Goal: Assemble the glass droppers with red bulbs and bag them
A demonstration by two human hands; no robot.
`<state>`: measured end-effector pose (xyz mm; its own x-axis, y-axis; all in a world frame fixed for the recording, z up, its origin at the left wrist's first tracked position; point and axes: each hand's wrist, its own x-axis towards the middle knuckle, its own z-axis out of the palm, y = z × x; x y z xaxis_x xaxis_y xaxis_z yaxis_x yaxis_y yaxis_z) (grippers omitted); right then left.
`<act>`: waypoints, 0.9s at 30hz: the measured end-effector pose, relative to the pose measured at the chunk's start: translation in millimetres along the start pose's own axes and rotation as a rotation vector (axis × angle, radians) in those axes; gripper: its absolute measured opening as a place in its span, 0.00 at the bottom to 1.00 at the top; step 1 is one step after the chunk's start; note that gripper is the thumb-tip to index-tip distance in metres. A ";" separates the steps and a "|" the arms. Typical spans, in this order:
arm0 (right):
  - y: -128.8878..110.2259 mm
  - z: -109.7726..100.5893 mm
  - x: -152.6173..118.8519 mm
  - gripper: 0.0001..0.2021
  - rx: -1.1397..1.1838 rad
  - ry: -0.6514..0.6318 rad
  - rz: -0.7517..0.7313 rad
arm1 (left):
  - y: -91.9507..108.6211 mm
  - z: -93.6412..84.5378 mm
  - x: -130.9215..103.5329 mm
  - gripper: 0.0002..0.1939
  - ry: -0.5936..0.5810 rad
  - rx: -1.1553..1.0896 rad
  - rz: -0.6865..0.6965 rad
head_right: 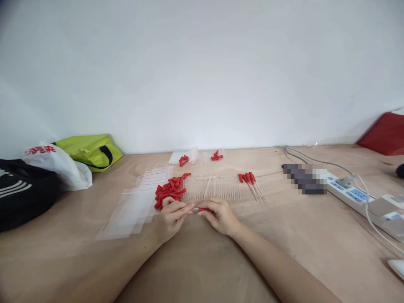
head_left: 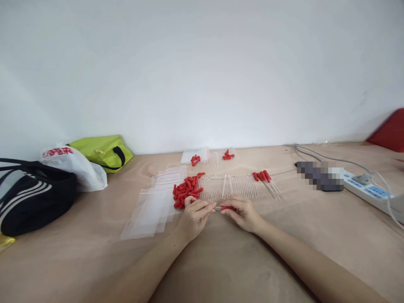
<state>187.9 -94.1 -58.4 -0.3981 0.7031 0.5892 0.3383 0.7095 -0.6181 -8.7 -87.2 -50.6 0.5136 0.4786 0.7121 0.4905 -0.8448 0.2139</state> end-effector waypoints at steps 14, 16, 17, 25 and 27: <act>6.6 -0.6 -2.8 0.06 -0.233 -0.121 -0.141 | 7.7 1.0 0.2 0.11 -0.094 0.068 0.032; 4.6 -0.4 -1.0 0.06 -0.270 -0.127 -0.142 | 7.6 3.2 0.4 0.11 -0.092 0.084 0.037; 3.7 -0.5 0.0 0.06 -0.287 -0.126 -0.143 | 7.4 4.0 0.7 0.11 -0.090 0.090 0.038; 9.6 -11.8 0.6 0.06 -0.328 -0.044 -0.069 | -0.2 0.0 2.5 0.10 -0.052 0.142 0.000; 11.5 -14.7 -0.9 0.07 -0.317 -0.050 -0.063 | -2.0 -1.2 0.7 0.10 -0.055 0.159 -0.021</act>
<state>204.7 -85.8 -58.4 -0.4655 0.6597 0.5900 0.5575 0.7363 -0.3835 -10.2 -85.5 -49.8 0.5377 0.5119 0.6700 0.6044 -0.7881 0.1170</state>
